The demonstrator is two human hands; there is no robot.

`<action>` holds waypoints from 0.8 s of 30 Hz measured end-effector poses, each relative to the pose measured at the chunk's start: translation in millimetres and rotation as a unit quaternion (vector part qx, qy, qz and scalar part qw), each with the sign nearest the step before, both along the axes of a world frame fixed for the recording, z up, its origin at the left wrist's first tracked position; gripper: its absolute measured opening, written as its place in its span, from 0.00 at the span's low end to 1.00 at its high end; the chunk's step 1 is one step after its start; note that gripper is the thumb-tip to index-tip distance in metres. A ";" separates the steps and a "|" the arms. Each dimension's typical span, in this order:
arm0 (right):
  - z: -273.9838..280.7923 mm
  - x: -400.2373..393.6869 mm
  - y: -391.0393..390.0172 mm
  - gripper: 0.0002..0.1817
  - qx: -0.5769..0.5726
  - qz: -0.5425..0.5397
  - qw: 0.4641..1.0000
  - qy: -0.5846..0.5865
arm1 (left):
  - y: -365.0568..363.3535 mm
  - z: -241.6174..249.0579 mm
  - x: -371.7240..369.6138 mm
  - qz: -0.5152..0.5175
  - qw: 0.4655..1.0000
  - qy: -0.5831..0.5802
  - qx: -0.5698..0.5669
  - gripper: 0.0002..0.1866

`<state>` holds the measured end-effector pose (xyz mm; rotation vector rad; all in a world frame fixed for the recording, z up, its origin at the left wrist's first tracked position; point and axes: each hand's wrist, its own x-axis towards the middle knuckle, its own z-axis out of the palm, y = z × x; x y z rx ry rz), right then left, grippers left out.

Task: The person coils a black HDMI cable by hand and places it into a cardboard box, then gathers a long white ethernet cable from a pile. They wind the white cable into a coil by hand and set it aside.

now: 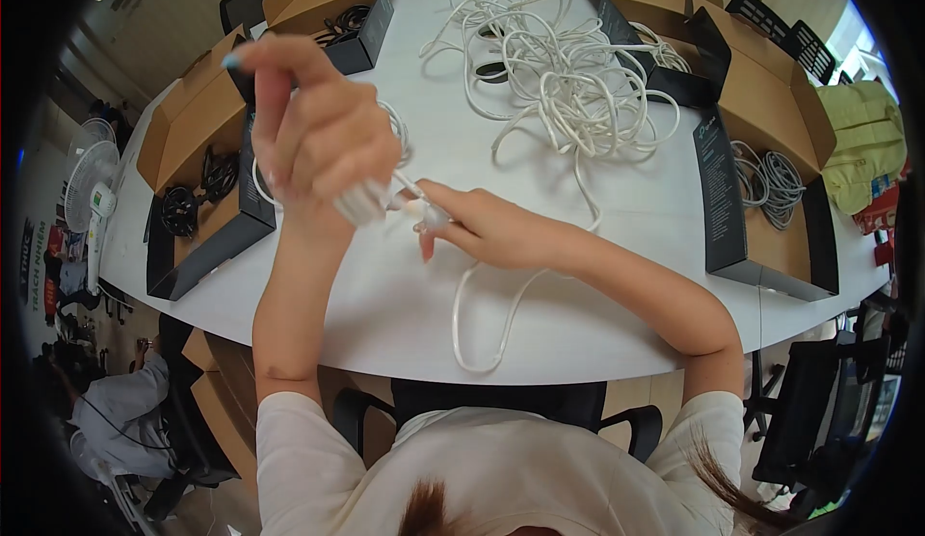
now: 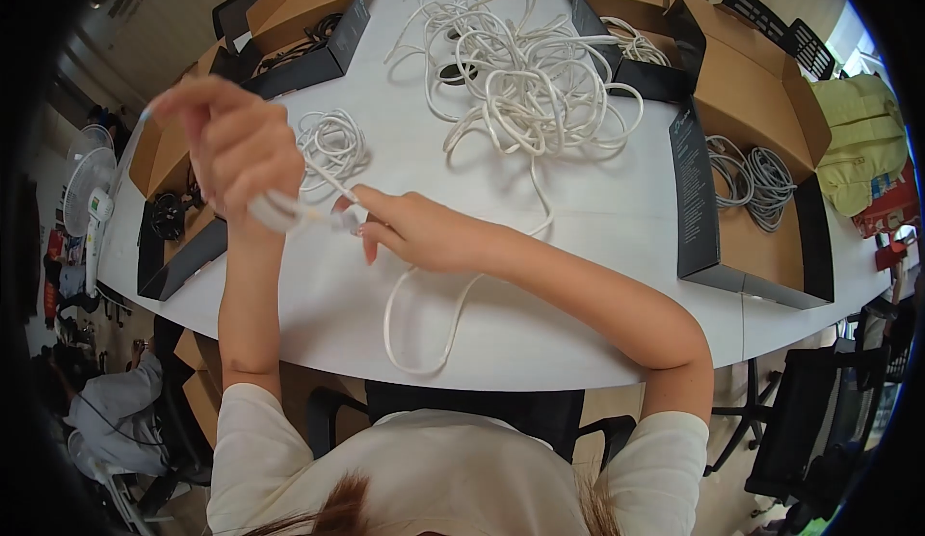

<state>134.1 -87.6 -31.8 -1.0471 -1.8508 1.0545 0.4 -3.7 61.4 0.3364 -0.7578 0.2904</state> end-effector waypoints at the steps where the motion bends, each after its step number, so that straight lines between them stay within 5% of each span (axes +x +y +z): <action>1: -3.8 -6.6 3.7 0.12 0.052 0.023 0.998 0.010 | 9.9 0.3 1.1 0.054 0.998 0.018 -0.019 0.17; 3: 14.5 -2.9 -2.6 0.11 -0.024 0.053 0.998 -0.013 | 32.1 -3.5 4.0 0.162 0.984 0.052 -0.056 0.18; 6: 27.2 2.7 -7.2 0.09 -0.040 0.035 0.995 -0.085 | 40.4 -14.4 2.3 0.470 0.855 0.134 0.174 0.19; 7: 27.6 5.2 -7.7 0.08 -0.029 0.018 0.993 -0.114 | 37.8 -16.2 0.9 0.463 0.860 0.151 0.155 0.19; 10: 25.4 16.6 -9.2 0.06 0.192 -0.080 0.920 -0.332 | 23.3 -20.5 -2.3 0.606 0.691 0.244 0.310 0.18; 14: 37.9 29.1 -7.1 0.07 0.302 -0.086 0.859 -0.405 | 4.9 -30.3 -2.5 0.599 0.500 0.387 0.492 0.19; 18: 50.6 42.0 -7.6 0.11 0.300 -0.081 0.858 -0.409 | -2.1 -48.0 -9.5 0.442 0.437 0.402 0.672 0.13; 21: 58.1 61.8 -6.0 0.13 0.233 -0.118 0.899 -0.352 | -13.4 -23.8 -17.9 0.207 0.379 0.402 0.808 0.13; 24: 73.5 77.0 -4.0 0.12 0.163 -0.125 0.946 -0.250 | -5.8 -45.7 -30.4 0.344 0.386 0.367 0.773 0.13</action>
